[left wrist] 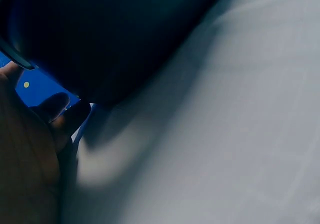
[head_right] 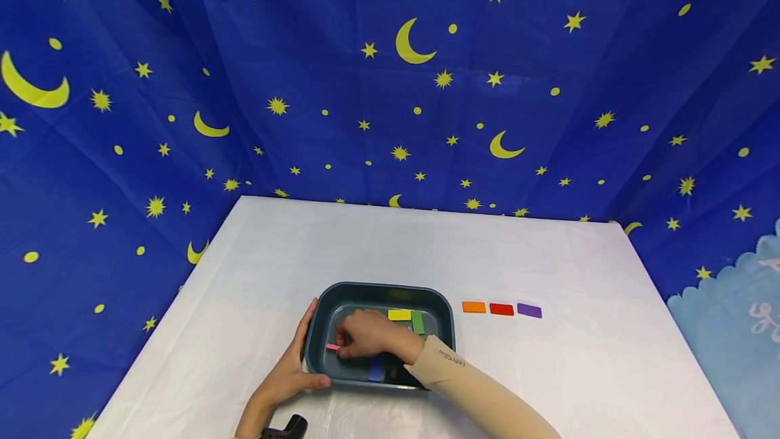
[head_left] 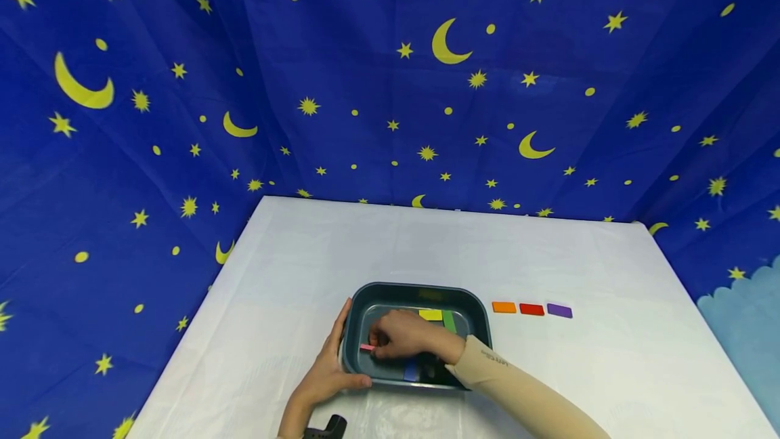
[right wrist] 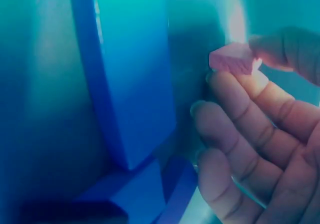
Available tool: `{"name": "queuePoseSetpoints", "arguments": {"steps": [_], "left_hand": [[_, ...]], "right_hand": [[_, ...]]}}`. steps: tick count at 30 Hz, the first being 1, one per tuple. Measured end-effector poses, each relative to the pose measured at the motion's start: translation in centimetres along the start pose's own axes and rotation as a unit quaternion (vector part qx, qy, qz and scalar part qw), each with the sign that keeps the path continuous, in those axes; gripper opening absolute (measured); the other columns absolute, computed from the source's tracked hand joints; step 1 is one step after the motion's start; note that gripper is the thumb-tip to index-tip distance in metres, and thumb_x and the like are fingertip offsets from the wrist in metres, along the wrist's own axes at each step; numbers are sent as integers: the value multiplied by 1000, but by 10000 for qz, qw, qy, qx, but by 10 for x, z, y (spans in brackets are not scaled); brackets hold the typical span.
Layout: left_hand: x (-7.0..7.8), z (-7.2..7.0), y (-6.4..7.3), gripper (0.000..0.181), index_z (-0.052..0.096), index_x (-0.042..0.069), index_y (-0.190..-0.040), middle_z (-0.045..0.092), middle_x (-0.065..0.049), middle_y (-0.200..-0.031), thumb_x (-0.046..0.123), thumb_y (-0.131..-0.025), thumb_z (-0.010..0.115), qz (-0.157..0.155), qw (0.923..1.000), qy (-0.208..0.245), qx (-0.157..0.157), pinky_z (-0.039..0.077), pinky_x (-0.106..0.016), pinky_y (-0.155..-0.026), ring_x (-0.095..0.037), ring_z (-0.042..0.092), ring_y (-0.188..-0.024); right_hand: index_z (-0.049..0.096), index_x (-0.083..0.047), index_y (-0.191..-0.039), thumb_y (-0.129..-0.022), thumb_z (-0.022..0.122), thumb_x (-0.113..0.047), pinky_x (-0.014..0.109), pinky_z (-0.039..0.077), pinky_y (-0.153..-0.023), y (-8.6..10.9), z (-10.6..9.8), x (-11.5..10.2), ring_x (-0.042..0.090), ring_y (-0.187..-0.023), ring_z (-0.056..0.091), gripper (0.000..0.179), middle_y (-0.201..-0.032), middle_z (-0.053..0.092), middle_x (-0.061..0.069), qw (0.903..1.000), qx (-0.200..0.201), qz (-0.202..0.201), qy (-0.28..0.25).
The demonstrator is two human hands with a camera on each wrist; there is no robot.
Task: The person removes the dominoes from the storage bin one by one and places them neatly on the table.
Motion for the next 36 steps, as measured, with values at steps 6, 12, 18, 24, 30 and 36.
{"name": "queuePoseSetpoints", "arguments": {"steps": [6,12,18,24,30,36], "left_hand": [[0,0,0,128,1,20,-154,20,-6,-155,30,-62,90,-33,10000,86,5,15,-59,-102,-27,24,-136],[-1,0,0,128,1,21,-154,21,-6,-154,30,-62,90,-132,9999,78,15,17,-52,-105,-28,25,-135],[-2,0,0,128,1,22,-154,16,-4,-156,28,-62,90,-223,9997,44,31,15,-50,-105,-28,22,-137],[-1,0,0,128,2,21,-154,15,-4,-156,30,-62,90,-179,9998,-2,44,18,-55,-103,-29,24,-136],[0,0,0,128,2,22,-154,14,-2,-157,29,-62,90,-224,9997,-56,53,18,-48,-106,-27,22,-137],[0,0,0,129,1,22,-154,14,-3,-156,26,-61,90,-338,9993,-151,86,19,-50,-105,-27,23,-136]], "right_hand": [[64,-20,-76,-85,71,-22,14,36,-52,-1,1,5,-3,-57,46,11,-64,50,-18,9999,106,-26,-38],[64,-20,-75,-84,72,-24,16,37,-53,0,-2,7,-2,-57,47,14,-63,51,-18,9995,173,124,-250],[64,-20,-76,-84,73,-26,16,38,-53,1,-4,9,-3,-57,48,14,-64,52,-18,9989,345,134,-286],[62,-22,-76,-84,72,-25,17,39,-55,3,-10,10,-4,-58,49,13,-65,54,-19,9980,481,276,-314],[63,-22,-79,-84,72,-25,19,41,-55,6,-17,12,-3,-60,51,11,-67,57,-19,9959,671,415,-447],[66,-21,-89,-87,70,-25,20,41,-55,14,-27,14,0,-60,49,6,-71,57,-16,9934,985,351,-461]]}}
Point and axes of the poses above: each hand's wrist, its own y-axis away from the middle knuckle, its own z-axis out of the palm, x = y × z, the point moved 1 cm from there along -y, towards the middle knuckle
